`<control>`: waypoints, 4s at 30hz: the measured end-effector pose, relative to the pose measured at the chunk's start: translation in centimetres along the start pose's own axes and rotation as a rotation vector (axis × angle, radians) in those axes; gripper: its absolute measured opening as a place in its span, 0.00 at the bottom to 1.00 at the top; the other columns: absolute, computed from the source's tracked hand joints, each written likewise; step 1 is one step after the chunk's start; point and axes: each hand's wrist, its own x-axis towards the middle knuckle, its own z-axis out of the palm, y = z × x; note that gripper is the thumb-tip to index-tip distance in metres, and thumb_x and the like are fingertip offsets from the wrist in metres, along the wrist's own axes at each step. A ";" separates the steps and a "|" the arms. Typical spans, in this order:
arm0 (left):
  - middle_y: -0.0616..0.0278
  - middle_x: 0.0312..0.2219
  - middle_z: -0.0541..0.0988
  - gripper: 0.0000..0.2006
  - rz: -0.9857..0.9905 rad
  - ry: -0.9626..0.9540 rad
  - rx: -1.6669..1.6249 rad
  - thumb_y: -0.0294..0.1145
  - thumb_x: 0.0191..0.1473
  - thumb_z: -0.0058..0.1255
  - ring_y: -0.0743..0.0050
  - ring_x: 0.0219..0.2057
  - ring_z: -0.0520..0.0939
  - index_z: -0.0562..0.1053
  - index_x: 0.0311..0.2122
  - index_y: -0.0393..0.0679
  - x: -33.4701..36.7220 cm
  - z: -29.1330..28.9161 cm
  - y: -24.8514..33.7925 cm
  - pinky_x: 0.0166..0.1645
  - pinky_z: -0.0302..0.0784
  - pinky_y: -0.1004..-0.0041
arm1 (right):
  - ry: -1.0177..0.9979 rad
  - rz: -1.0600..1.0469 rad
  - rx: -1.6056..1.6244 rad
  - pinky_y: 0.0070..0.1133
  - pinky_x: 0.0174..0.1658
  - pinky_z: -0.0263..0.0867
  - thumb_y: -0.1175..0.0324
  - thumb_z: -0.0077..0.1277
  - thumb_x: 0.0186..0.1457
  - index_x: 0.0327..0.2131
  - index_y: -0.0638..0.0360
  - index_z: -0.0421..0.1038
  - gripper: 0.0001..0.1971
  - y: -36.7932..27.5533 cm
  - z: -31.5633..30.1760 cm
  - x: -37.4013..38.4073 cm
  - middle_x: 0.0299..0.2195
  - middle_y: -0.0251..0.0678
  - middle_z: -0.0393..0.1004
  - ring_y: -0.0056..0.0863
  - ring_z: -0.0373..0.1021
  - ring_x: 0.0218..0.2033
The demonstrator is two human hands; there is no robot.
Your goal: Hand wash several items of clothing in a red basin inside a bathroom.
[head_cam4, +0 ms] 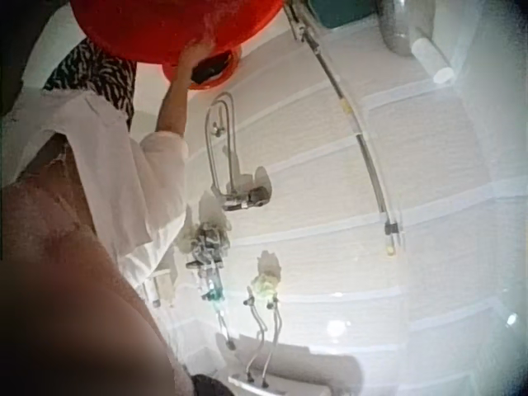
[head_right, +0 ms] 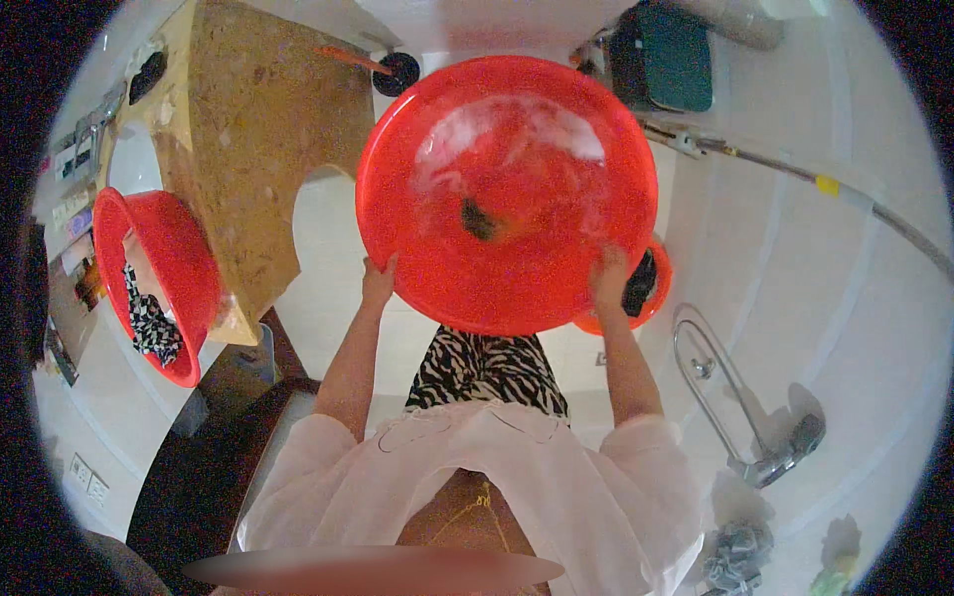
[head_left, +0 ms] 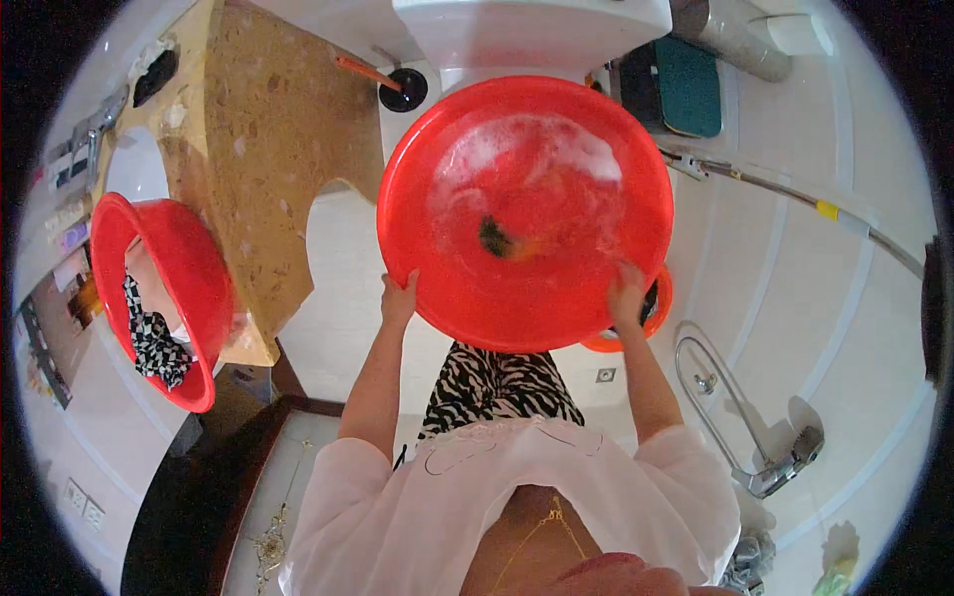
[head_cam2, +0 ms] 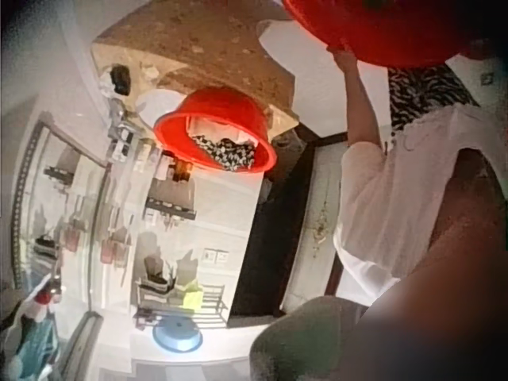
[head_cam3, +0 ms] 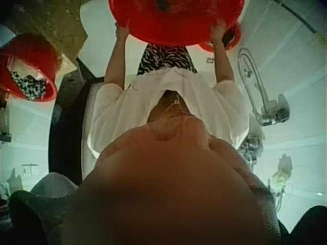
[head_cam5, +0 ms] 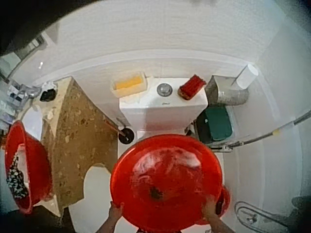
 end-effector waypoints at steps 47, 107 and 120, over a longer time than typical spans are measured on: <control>0.41 0.35 0.79 0.19 0.166 0.199 -0.165 0.41 0.55 0.53 0.46 0.38 0.81 0.68 0.41 0.34 -8.5 -7.9 3.1 0.42 0.75 0.59 | 0.228 0.302 0.630 0.23 0.49 0.66 0.75 0.47 0.58 0.59 0.58 0.57 0.25 -0.7 -10.8 -2.8 0.51 0.42 0.68 0.28 0.69 0.47; 0.52 0.43 0.77 0.20 -0.088 0.072 -0.966 0.30 0.54 0.48 0.65 0.43 0.79 0.68 0.50 0.31 -5.1 -17.7 20.1 0.49 0.72 0.70 | 0.010 0.545 0.968 0.25 0.51 0.66 0.71 0.48 0.57 0.56 0.60 0.64 0.22 -5.6 -22.7 10.8 0.52 0.41 0.69 0.29 0.69 0.49; 0.50 0.52 0.71 0.25 -0.072 -0.067 -1.209 0.32 0.55 0.41 0.60 0.52 0.74 0.63 0.57 0.31 -2.4 -19.6 23.7 0.57 0.66 0.65 | -0.102 0.604 0.874 0.22 0.49 0.64 0.72 0.46 0.53 0.55 0.62 0.64 0.24 -8.0 -26.3 17.1 0.47 0.39 0.73 0.26 0.70 0.44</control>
